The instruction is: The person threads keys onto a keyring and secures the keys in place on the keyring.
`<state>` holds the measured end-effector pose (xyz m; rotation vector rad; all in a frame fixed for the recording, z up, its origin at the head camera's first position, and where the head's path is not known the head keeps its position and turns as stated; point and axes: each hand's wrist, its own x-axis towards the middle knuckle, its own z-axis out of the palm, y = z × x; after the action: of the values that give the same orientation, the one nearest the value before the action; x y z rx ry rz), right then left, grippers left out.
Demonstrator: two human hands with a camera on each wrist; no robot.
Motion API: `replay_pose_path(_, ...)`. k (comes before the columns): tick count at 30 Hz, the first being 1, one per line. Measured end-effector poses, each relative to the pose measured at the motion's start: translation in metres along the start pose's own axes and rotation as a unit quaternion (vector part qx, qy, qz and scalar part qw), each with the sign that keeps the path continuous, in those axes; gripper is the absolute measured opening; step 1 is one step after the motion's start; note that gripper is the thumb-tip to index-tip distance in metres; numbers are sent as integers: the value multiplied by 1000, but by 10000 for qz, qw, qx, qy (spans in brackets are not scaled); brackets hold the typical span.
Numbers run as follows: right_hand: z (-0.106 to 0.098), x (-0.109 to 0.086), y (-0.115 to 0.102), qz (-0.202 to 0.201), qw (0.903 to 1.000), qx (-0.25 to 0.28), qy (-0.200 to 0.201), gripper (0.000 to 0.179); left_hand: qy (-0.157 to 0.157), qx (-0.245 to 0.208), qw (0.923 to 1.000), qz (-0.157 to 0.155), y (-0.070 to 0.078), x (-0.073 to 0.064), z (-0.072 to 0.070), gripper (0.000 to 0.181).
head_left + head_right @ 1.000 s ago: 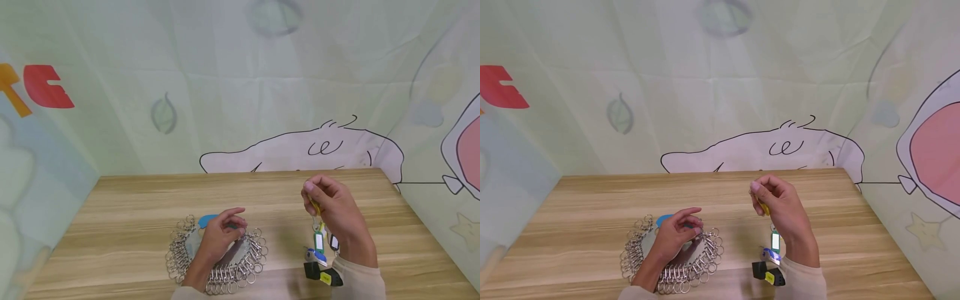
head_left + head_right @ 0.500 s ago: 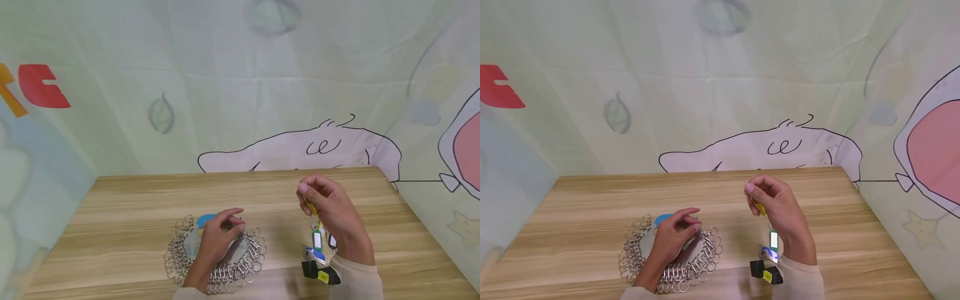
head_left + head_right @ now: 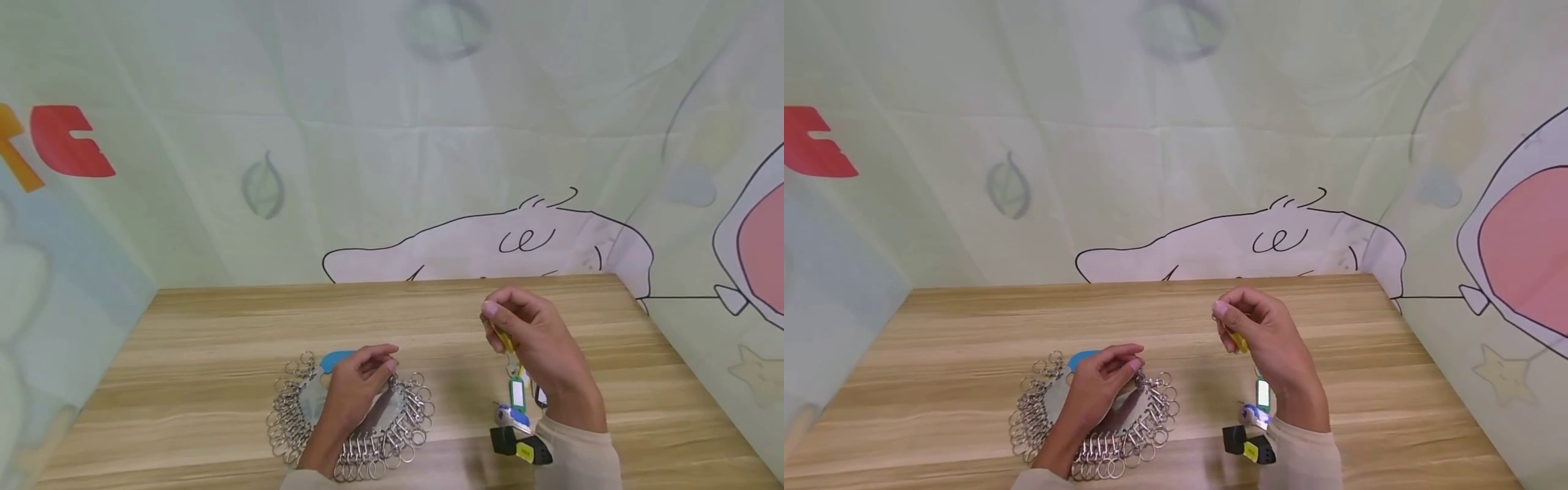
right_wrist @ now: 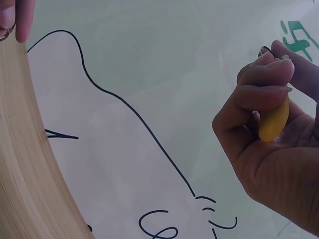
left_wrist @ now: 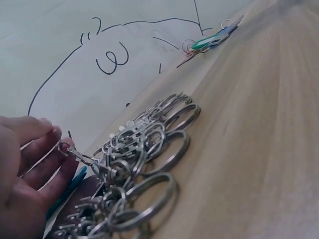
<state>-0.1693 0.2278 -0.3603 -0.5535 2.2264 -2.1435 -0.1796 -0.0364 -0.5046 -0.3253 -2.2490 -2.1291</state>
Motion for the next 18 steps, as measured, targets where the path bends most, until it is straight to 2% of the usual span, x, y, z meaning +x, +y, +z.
replay_pose_path(7,3,2,0,4,10000,16,-65,20,-204,-432,9988,55,-1,1,1,45)
replay_pose_path(12,6,3,1,39,9999,39,-101,19,50,-158,9998,90,-1,2,3,44)
replay_pose_path(18,7,3,1,115,9998,-116,-106,20,240,-178,9995,44,-2,3,3,34)
